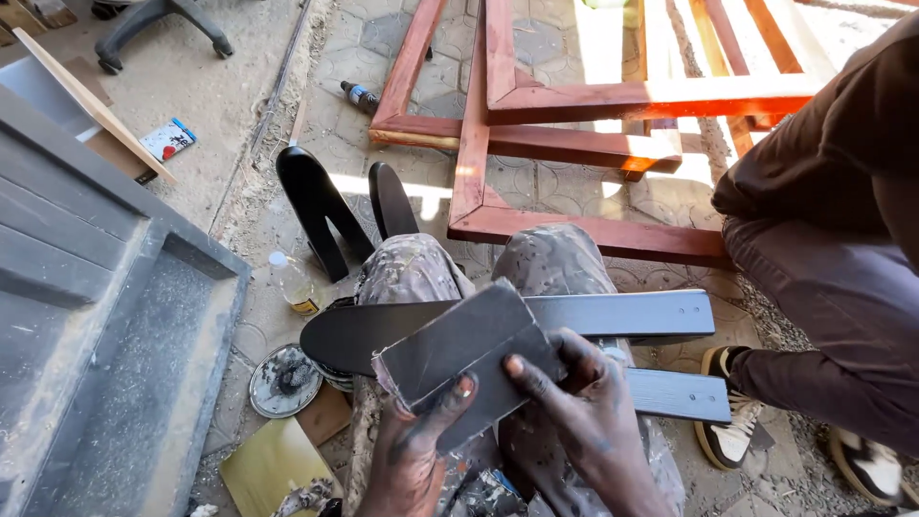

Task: Sanding black furniture legs with sandpaper to smooth the surface

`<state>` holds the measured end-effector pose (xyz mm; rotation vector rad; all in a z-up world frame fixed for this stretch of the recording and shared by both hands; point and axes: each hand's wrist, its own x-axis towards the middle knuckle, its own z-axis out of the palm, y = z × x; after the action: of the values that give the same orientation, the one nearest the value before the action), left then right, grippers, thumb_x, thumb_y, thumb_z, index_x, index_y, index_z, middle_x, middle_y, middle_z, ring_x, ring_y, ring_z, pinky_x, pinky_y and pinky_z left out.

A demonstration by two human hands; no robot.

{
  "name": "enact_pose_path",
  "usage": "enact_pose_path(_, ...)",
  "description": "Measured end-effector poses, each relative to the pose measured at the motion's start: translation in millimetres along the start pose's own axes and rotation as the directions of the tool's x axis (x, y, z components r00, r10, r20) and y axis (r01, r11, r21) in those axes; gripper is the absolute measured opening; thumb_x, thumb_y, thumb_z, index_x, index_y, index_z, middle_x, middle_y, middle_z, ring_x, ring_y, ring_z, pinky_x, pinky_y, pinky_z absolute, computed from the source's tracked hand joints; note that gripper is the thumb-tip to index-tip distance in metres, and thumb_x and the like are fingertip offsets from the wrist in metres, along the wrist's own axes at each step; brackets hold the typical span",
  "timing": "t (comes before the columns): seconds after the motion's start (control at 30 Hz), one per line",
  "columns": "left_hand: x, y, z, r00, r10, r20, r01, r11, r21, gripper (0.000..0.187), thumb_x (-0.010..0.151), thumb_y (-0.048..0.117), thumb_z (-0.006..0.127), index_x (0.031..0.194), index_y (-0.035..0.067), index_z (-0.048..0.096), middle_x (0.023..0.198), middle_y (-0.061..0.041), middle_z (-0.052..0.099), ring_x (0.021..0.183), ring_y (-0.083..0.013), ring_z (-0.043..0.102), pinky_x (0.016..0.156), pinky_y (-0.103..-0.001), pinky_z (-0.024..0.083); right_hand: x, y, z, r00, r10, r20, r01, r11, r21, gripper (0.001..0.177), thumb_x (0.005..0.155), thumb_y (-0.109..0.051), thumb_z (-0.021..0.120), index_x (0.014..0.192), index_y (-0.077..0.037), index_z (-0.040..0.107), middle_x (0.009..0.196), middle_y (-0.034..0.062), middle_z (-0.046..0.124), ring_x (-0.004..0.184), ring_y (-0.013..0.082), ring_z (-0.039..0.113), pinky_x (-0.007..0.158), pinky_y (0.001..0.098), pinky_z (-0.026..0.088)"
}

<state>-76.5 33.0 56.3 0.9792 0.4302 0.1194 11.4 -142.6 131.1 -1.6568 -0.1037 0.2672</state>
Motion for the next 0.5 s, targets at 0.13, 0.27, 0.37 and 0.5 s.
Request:
enact_pose_path(0.13, 3.0, 34.7, 0.5, 0.89, 0.436, -0.133, -0.353, 0.844, 0.405, 0.042, 0.087, 0.007, 0.068, 0.126, -0.006, 0.056, 0.102, -0.018, 0.072, 0.083, -0.0248, 0.073, 0.075, -0.034, 0.064, 2.6, 2.1, -17.1, 0.955, -0.296, -0.009, 0.262, 0.86, -0.439, 0.029, 0.08, -0.024, 0.079, 0.105, -0.009, 0.078, 0.097, 0.0083, 0.083, 0.085, 0.0196, 0.073, 0.079, 0.0348, 0.057)
enact_pose_path(0.27, 12.8, 65.6, -19.2, 0.559, 0.749, 0.356, -0.378, -0.152, 0.913, 0.055, 0.098, -0.01, 0.047, 0.145, 0.018, 0.054, 0.16, -0.019, 0.044, 0.149, -0.0354, 0.041, 0.13, -0.052, 0.027, 26.2, 26.4, -61.9, 0.893, -0.449, -0.029, 0.133, 0.326, -0.936, 0.079, 0.099, -0.058, 0.041, 0.159, -0.008, 0.029, 0.166, 0.0208, 0.032, 0.155, 0.0351, 0.024, 0.124, 0.0547, 0.018)
enact_pose_path(0.37, 28.2, 33.3, -13.0, 0.694, 0.561, 0.452, -0.346, -0.292, 0.892, 0.08, 0.074, -0.024, 0.04, 0.15, 0.003, 0.043, 0.163, -0.02, 0.033, 0.154, -0.0334, 0.028, 0.129, -0.048, 0.016, 36.3, 51.4, -84.4, 0.933, -0.313, -0.177, -0.063, 0.341, -0.938, 0.096, 0.097, -0.06, 0.041, 0.157, 0.013, 0.023, 0.167, 0.0327, 0.019, 0.155, 0.0425, 0.017, 0.122, 0.0511, 0.016)
enact_pose_path(0.5, 31.0, -11.5, 77.2, 0.658, 0.526, 0.539, -0.562, -0.134, 0.817, 0.072, 0.078, -0.02, 0.041, 0.144, 0.004, 0.052, 0.16, -0.016, 0.041, 0.146, -0.0331, 0.042, 0.125, -0.046, 0.031, 22.5, 35.5, -79.7, 0.911, -0.321, -0.261, -0.08, 0.483, -0.872, 0.068, 0.105, -0.038, 0.047, 0.153, 0.008, 0.037, 0.16, 0.0312, 0.036, 0.138, 0.047, 0.045, 0.106, 0.0547, 0.042)
